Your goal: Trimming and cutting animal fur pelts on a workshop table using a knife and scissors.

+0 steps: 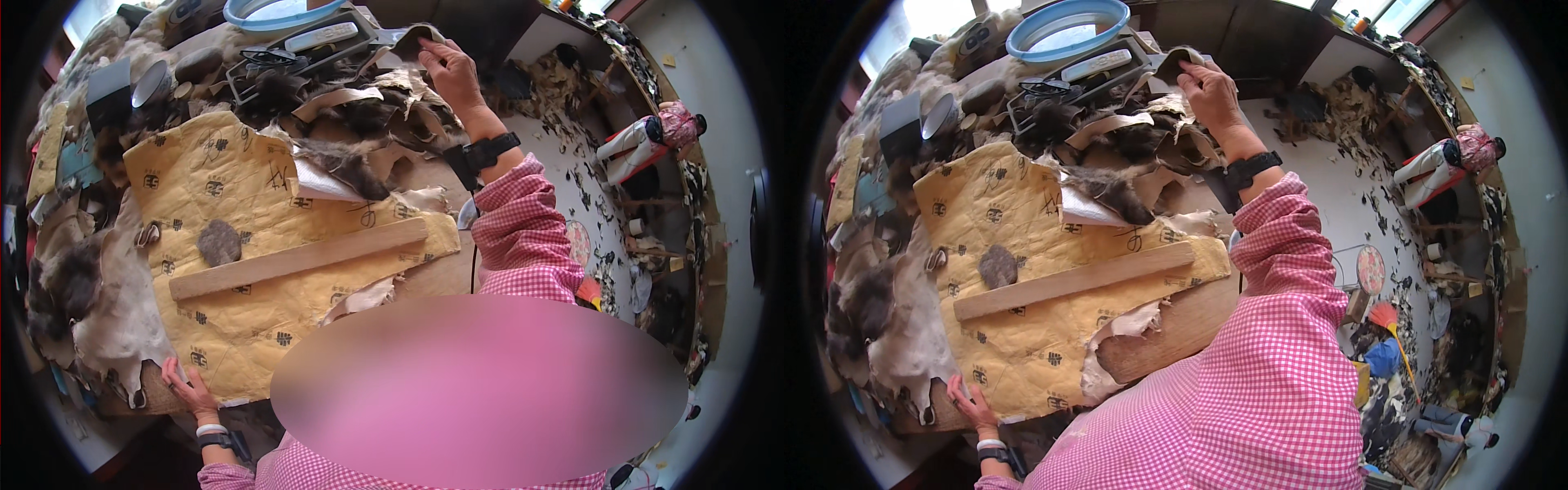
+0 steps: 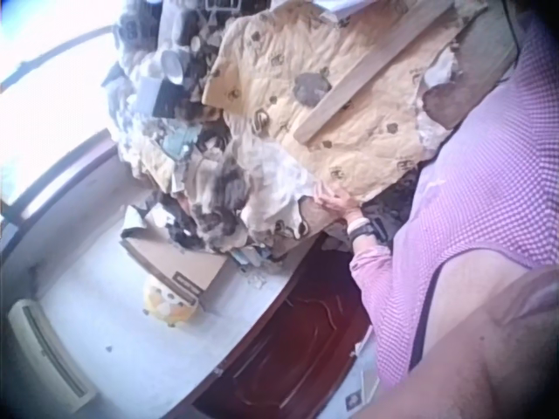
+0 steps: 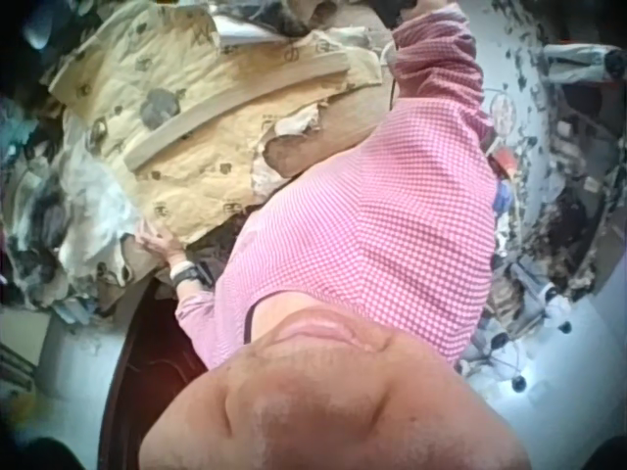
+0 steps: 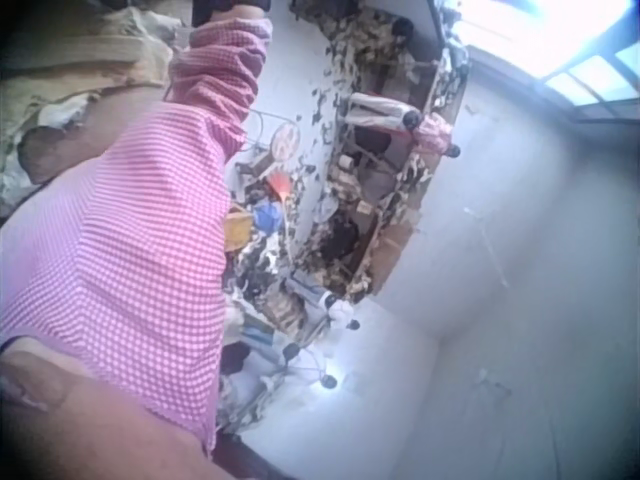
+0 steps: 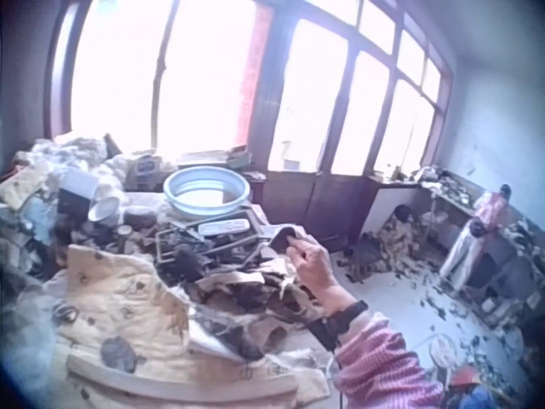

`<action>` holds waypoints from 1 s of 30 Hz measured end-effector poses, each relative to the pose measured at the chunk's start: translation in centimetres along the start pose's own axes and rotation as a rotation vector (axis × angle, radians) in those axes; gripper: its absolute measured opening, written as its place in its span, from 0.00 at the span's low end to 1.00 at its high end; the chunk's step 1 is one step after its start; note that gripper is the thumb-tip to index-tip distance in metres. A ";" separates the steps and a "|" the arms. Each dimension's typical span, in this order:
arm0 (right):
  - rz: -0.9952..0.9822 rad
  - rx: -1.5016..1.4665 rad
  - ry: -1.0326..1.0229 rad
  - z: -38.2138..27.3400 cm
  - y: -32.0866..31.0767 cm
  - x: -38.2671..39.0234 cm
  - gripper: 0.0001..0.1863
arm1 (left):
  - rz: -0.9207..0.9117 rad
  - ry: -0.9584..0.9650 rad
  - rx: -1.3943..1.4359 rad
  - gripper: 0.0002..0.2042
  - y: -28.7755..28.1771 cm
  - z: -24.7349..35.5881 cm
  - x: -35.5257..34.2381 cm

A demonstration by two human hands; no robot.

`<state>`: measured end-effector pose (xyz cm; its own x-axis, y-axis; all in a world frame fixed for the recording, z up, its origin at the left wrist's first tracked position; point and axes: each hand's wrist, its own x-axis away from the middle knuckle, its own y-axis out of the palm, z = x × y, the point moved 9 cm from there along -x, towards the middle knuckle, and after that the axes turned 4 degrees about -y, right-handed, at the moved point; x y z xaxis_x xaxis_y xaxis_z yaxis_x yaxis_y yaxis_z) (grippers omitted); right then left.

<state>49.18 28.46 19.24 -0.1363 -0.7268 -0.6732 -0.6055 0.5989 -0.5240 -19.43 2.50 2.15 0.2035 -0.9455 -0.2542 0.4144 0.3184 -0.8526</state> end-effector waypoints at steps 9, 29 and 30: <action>-0.481 -0.039 0.174 5.5 8.6 3.0 0.13 | 0.012 -0.003 -0.034 0.21 -0.3 -0.2 0.1; -0.660 0.253 0.040 10.3 9.4 9.0 0.22 | 0.076 0.011 -0.056 0.21 -1.4 1.3 -0.2; -0.748 0.311 0.150 11.6 10.0 9.4 0.22 | 0.083 0.001 -0.056 0.21 -1.6 1.3 -0.2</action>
<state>50.91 31.51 1.61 0.1007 -0.9946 -0.0235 -0.3358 -0.0118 -0.9419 -18.98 2.24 4.14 0.2340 -0.9161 -0.3256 0.3456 0.3914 -0.8528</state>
